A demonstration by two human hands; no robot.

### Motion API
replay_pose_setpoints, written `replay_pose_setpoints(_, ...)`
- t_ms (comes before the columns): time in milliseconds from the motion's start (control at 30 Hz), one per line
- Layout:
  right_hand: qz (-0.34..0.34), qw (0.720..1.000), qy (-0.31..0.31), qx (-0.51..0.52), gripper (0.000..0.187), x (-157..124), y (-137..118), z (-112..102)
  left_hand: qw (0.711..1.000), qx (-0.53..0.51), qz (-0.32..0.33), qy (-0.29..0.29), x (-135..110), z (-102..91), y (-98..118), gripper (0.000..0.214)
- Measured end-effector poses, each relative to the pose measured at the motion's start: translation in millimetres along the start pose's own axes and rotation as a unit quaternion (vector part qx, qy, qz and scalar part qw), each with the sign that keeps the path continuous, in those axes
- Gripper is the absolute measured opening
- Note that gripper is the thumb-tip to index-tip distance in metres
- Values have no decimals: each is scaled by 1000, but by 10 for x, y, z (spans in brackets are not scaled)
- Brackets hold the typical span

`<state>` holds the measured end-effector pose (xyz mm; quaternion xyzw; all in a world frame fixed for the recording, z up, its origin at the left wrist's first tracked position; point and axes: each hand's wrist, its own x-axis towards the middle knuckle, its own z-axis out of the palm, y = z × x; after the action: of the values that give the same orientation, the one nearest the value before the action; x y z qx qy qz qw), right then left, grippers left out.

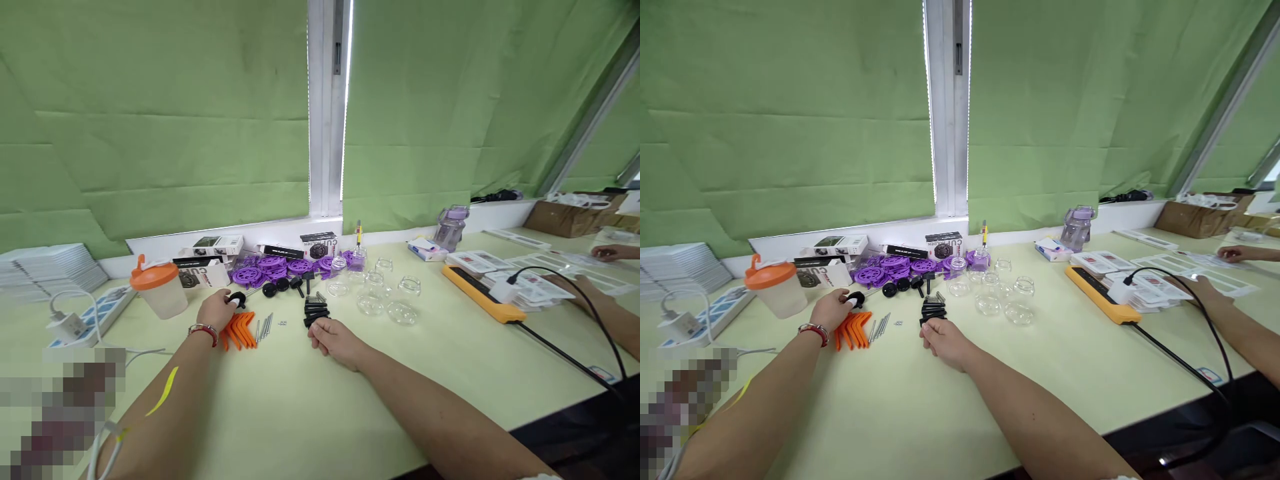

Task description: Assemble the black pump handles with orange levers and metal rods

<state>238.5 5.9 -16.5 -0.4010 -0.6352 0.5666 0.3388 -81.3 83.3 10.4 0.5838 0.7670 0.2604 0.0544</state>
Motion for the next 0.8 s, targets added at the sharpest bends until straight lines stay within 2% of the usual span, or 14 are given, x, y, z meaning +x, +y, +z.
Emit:
replay_pose_setpoints(167, -15, 1000, 9, -15, 27, 35, 55, -20, 999, -29, 1, 28, -188, -121, 156, 54)
replay_pose_setpoints(267, -49, 989, 114, -81, 14, 67, 74, -109, 994, -84, 40, 52, -408, -220, 422, 51)
replay_pose_setpoints(300, -65, 978, 157, -117, 12, 76, 77, -152, 988, -139, 41, 49, -502, -243, 530, 48)
replay_pose_setpoints(367, -88, 956, 201, -195, 13, 89, 85, -235, 958, -288, -5, 8, -714, -252, 745, 38)
replay_pose_setpoints(433, -97, 941, 193, -260, 16, 102, 99, -288, 941, -337, -4, -31, -936, -203, 914, 27)
replay_pose_setpoints(500, -105, 932, 167, -306, 19, 121, 122, -295, 903, -420, -29, -89, -1142, -100, 1005, 23)
replay_pose_setpoints(533, -109, 928, 154, -323, 20, 133, 135, -284, 891, -442, -32, -98, -1230, -36, 1019, 21)
replay_pose_setpoints(600, -117, 918, 136, -353, 22, 158, 158, -252, 892, -435, -40, -116, -1367, 93, 995, 18)
replay_pose_setpoints(667, -121, 910, 126, -376, 21, 176, 163, -224, 905, -406, -32, -125, -1445, 197, 930, 15)
replay_pose_setpoints(800, -134, 904, 100, -393, 18, 147, 97, -189, 924, -338, 95, -152, -1470, 276, 813, 16)
